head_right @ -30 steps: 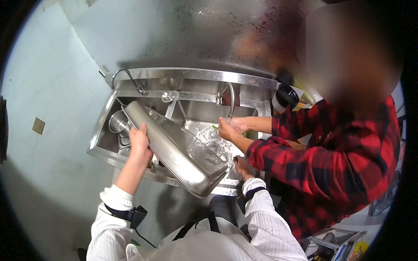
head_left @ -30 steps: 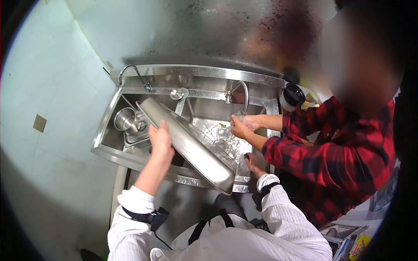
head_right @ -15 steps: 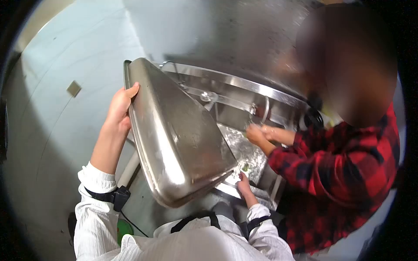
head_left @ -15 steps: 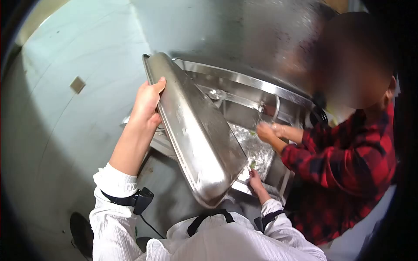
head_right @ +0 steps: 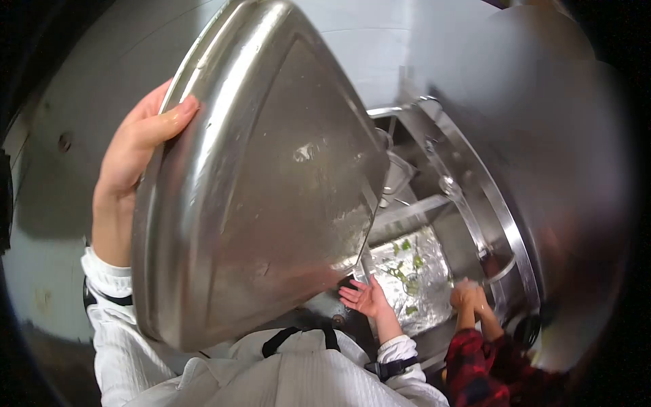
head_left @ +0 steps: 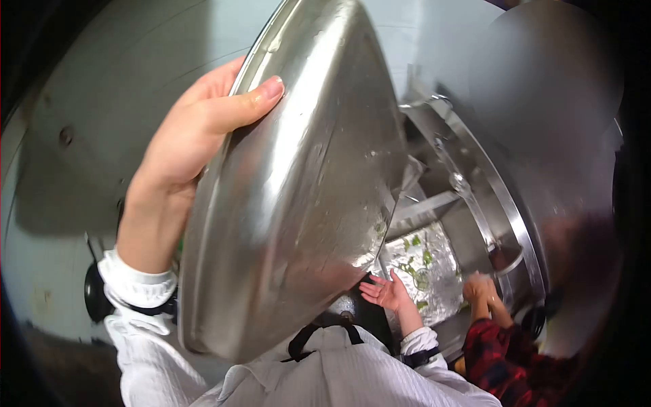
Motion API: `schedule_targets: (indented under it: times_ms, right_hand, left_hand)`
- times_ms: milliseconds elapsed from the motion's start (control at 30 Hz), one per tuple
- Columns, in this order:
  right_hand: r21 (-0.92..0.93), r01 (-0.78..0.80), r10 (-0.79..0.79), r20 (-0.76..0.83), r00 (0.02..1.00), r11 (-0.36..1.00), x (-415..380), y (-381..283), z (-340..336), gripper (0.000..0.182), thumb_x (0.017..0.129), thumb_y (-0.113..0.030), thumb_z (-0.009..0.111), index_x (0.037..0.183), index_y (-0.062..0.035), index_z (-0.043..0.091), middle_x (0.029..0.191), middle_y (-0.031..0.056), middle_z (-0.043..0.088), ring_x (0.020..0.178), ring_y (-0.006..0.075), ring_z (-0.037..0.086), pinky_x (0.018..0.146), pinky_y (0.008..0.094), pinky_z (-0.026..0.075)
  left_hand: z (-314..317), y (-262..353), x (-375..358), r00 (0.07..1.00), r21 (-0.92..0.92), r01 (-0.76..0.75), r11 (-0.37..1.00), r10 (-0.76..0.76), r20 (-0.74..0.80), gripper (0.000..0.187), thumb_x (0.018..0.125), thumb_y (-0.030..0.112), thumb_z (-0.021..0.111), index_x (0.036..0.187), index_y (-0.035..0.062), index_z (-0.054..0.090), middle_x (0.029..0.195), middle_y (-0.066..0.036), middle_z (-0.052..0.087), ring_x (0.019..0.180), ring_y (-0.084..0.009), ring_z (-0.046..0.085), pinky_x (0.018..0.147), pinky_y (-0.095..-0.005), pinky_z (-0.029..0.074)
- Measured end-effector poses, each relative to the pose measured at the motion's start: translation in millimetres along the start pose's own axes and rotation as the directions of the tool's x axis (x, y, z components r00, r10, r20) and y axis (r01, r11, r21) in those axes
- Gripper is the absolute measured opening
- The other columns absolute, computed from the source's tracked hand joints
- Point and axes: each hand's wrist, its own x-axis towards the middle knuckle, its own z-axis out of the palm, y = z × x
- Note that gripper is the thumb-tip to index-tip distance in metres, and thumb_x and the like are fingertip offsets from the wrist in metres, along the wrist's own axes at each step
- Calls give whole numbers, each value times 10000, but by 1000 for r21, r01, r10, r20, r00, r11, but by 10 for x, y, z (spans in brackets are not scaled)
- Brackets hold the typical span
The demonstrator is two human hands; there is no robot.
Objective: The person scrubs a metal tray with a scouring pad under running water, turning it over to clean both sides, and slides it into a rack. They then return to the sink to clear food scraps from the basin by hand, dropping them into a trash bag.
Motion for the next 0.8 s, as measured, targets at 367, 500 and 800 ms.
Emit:
schedule_targets:
  times_ms: [367,500,800]
  right_hand:
    - [-404,-282,402,251,881,870,-67,223,1994,861,786,-688,342,1293,7,340,1295,297,358,1169,387,419,884,500,393]
    - [-633,-429,638,136,758,644,422,854,2577,1041,683,-803,329,1261,63,347,1252,333,381,1106,402,475,807,475,450]
    - [-663,-743,856,-434,282,-92,1877,3491,3115,1155,610,-861,326,1252,99,306,1271,285,386,1180,354,398,956,422,319]
  left_hand:
    - [-774,686,-2510,851,480,220,849,73,-520,458,862,94,551,1288,74,384,910,16,541,781,-44,492,685,-193,409]
    - [-1040,272,-3372,791,642,468,607,35,-610,190,883,195,501,873,9,461,646,-33,418,601,-90,377,526,-275,349]
    - [-1356,-535,-5183,845,802,531,275,-246,-475,109,795,161,519,804,79,447,562,-67,539,485,-223,579,390,-338,401]
